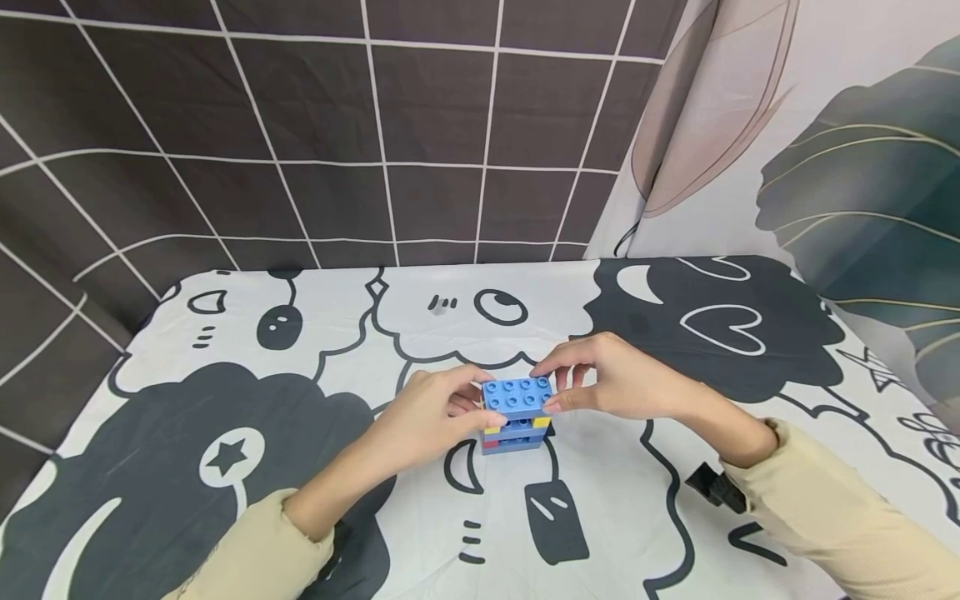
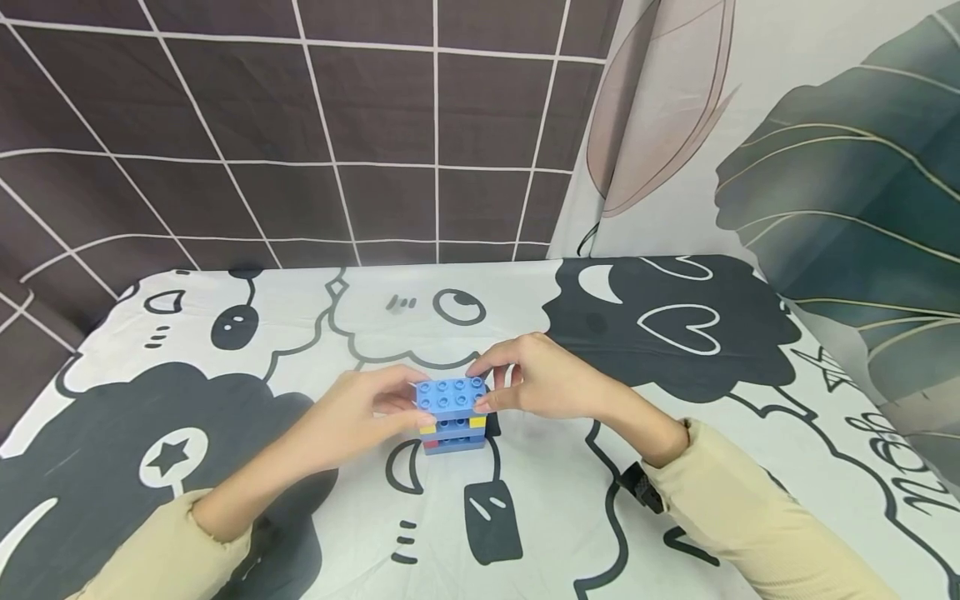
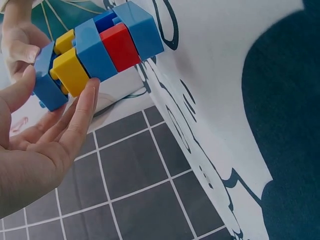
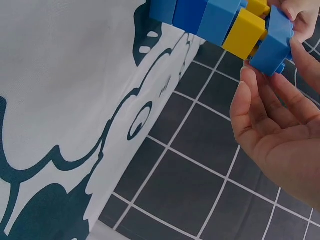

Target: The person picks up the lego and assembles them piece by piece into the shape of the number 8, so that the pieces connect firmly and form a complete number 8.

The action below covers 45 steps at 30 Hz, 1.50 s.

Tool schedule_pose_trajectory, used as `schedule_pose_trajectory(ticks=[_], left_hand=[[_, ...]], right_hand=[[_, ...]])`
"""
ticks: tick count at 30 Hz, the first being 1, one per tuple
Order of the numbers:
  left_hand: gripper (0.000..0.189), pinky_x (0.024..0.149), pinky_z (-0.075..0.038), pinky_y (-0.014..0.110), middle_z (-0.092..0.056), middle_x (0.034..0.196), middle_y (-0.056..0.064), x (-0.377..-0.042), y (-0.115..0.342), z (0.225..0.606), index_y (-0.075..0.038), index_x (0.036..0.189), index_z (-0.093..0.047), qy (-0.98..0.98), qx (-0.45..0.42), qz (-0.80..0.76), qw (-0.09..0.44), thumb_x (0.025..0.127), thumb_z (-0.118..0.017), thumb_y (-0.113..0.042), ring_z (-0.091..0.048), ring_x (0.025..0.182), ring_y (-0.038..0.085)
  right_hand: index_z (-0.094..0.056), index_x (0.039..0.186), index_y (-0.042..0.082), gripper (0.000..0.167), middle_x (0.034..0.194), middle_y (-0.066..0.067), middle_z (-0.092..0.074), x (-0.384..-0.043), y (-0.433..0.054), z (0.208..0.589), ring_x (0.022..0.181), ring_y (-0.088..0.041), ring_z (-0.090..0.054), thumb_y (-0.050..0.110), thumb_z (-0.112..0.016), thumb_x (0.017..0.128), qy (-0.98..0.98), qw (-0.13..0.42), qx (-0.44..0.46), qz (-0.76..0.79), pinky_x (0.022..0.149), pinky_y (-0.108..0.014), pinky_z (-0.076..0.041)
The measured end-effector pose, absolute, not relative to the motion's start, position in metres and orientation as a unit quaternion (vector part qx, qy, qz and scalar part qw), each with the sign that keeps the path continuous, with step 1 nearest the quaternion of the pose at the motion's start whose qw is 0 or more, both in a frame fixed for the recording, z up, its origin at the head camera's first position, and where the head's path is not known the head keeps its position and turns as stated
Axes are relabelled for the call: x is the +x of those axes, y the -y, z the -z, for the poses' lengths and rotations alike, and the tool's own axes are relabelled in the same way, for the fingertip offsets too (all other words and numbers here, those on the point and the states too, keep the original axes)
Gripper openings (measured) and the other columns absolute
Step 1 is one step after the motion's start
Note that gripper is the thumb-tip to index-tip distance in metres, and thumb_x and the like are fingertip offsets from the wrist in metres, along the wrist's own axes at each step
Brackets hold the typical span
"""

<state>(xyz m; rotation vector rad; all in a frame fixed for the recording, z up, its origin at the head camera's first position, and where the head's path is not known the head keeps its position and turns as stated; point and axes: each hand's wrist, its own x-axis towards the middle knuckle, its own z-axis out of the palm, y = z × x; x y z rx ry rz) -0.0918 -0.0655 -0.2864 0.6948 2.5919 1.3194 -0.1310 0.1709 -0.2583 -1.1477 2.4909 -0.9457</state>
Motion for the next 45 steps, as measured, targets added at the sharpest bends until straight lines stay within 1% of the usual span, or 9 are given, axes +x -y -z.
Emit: schedule_pose_trajectory(ticks=[7, 14, 21, 28, 33, 35, 42, 45], left_hand=[[0.033, 0.067, -0.05, 0.019, -0.066, 0.088, 0.006, -0.091, 0.066, 0.285, -0.003, 0.106, -0.061, -0.865, 0.231, -0.438, 0.076, 0.08, -0.071, -0.019, -0.065, 0.076, 0.012], [0.031, 0.068, -0.05, 0.021, -0.066, 0.089, 0.008, -0.09, 0.067, 0.284, -0.003, 0.106, -0.061, -0.864, 0.239, -0.436, 0.081, 0.08, -0.071, -0.017, -0.065, 0.077, 0.013], [0.029, 0.065, -0.049, 0.018, -0.066, 0.086, 0.005, -0.091, 0.067, 0.285, -0.003, 0.105, -0.061, -0.866, 0.24, -0.433, 0.076, 0.081, -0.07, -0.017, -0.064, 0.073, 0.009], [0.029, 0.066, -0.049, 0.019, -0.066, 0.086, 0.003, -0.092, 0.067, 0.288, -0.004, 0.105, -0.062, -0.867, 0.243, -0.43, 0.065, 0.081, -0.07, -0.018, -0.062, 0.074, 0.01], [0.027, 0.066, -0.048, 0.019, -0.065, 0.086, 0.002, -0.091, 0.067, 0.29, -0.006, 0.105, -0.062, -0.865, 0.244, -0.434, 0.06, 0.081, -0.07, -0.018, -0.061, 0.074, 0.009], [0.027, 0.066, -0.048, 0.019, -0.065, 0.086, 0.002, -0.091, 0.067, 0.29, -0.006, 0.104, -0.063, -0.865, 0.242, -0.436, 0.06, 0.081, -0.07, -0.017, -0.061, 0.074, 0.009], [0.024, 0.064, -0.048, 0.02, -0.065, 0.085, 0.001, -0.088, 0.066, 0.293, -0.007, 0.101, -0.063, -0.865, 0.24, -0.438, 0.048, 0.08, -0.071, -0.016, -0.061, 0.073, 0.01], [0.024, 0.065, -0.048, 0.02, -0.065, 0.085, 0.0, -0.088, 0.066, 0.294, -0.007, 0.1, -0.063, -0.864, 0.241, -0.441, 0.045, 0.08, -0.071, -0.016, -0.06, 0.074, 0.01]], right_hand=[[-0.066, 0.104, 0.001, 0.031, 0.085, 0.005, -0.063, -0.132, -0.171, 0.257, 0.074, -0.009, -0.056, 0.009, -0.074, 0.076, -0.851, 0.115, -0.399, 0.321, 0.066, -0.025, -0.049], [-0.067, 0.104, 0.001, 0.03, 0.083, 0.006, -0.063, -0.132, -0.17, 0.258, 0.073, -0.009, -0.056, 0.011, -0.073, 0.077, -0.849, 0.119, -0.397, 0.326, 0.066, -0.026, -0.049], [-0.066, 0.105, 0.001, 0.031, 0.082, 0.006, -0.062, -0.133, -0.171, 0.261, 0.074, -0.01, -0.056, 0.013, -0.073, 0.077, -0.85, 0.13, -0.387, 0.333, 0.065, -0.026, -0.048], [-0.066, 0.106, 0.0, 0.033, 0.083, 0.005, -0.062, -0.134, -0.173, 0.264, 0.075, -0.01, -0.056, 0.014, -0.073, 0.077, -0.849, 0.13, -0.385, 0.337, 0.065, -0.026, -0.049], [-0.066, 0.106, 0.0, 0.034, 0.084, 0.005, -0.062, -0.133, -0.173, 0.265, 0.074, -0.009, -0.056, 0.013, -0.074, 0.076, -0.848, 0.115, -0.391, 0.338, 0.063, -0.026, -0.048], [-0.066, 0.106, 0.0, 0.033, 0.084, 0.005, -0.062, -0.132, -0.172, 0.266, 0.074, -0.009, -0.055, 0.013, -0.074, 0.076, -0.847, 0.104, -0.396, 0.339, 0.064, -0.026, -0.048], [-0.066, 0.105, 0.002, 0.033, 0.085, 0.006, -0.062, -0.126, -0.172, 0.27, 0.072, -0.006, -0.054, 0.011, -0.075, 0.075, -0.849, 0.062, -0.411, 0.326, 0.059, -0.026, -0.047], [-0.066, 0.105, 0.003, 0.032, 0.086, 0.005, -0.062, -0.124, -0.172, 0.271, 0.073, -0.007, -0.054, 0.011, -0.075, 0.075, -0.848, 0.043, -0.42, 0.319, 0.06, -0.026, -0.047]])
